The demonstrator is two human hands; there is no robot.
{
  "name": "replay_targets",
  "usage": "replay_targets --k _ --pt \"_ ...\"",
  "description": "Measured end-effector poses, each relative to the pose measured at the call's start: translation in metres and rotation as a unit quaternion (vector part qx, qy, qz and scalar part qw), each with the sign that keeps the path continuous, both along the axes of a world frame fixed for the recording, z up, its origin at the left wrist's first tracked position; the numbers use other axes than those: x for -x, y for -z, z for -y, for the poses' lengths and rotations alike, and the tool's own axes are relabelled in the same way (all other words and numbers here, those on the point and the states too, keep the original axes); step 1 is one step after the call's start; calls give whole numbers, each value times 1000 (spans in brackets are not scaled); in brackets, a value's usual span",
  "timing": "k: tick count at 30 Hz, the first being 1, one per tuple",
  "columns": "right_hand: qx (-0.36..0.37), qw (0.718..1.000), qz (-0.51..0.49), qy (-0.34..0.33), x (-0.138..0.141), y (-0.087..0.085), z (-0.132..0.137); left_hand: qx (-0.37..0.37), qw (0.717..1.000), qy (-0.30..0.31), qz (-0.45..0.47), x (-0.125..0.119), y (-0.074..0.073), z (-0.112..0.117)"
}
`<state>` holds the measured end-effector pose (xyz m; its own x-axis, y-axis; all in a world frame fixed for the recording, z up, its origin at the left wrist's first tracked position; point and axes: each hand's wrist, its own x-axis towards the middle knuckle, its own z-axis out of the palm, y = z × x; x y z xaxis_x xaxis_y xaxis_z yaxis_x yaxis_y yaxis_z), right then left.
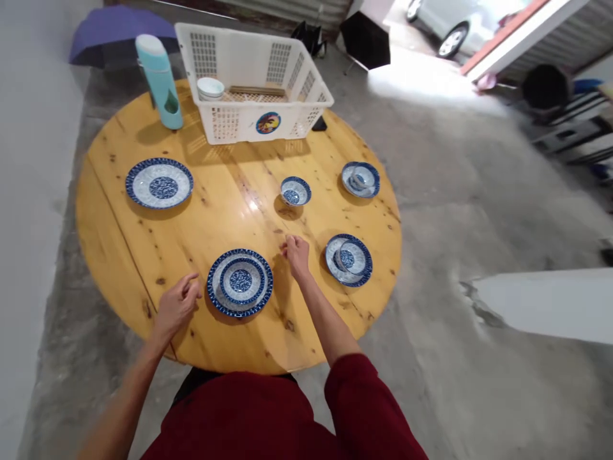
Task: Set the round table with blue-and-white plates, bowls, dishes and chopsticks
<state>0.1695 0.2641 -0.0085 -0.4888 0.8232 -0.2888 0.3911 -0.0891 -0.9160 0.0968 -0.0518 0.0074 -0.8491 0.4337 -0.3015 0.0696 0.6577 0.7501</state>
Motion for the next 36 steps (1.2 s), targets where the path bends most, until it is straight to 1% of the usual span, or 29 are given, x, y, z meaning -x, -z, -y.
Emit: replay_targets --k 2,4,6,9,14,18,22,25,27,29,32,34,36 --pt "38 997 -9 67 26 1 -26 -5 999 -24 23 2 2 6" --pt "60 992 -16 109 47 2 -48 -6 998 -43 42 0 3 10" --pt "74 989 -18 128 63 4 -64 -4 997 -55 49 -5 3 12" --pt "86 987 -11 134 77 10 -80 -6 996 -74 48 -15 3 14" --pt "109 983 5 145 92 23 -95 6 995 -89 55 -29 -1 16" --pt "120 983 -2 138 100 30 -103 8 995 -90 52 -36 -5 11" --pt "111 982 3 151 102 29 -107 -1 995 -88 43 -43 -8 2" --pt "86 982 4 167 97 20 -99 -7 996 -78 35 -43 -13 -5" --pt "74 987 6 141 89 10 -88 -15 997 -76 23 -40 -20 -9" --pt "72 994 0 81 79 -4 -73 -29 996 -81 11 -34 -28 -15" --pt "75 996 -29 -46 61 -29 -45 -76 993 -91 12 -24 -42 -31" --pt "78 986 -51 -135 47 -46 -22 -126 987 -94 27 -20 -50 -44" --pt "84 972 -55 -211 31 -61 2 -166 981 -88 43 -22 -58 -53"
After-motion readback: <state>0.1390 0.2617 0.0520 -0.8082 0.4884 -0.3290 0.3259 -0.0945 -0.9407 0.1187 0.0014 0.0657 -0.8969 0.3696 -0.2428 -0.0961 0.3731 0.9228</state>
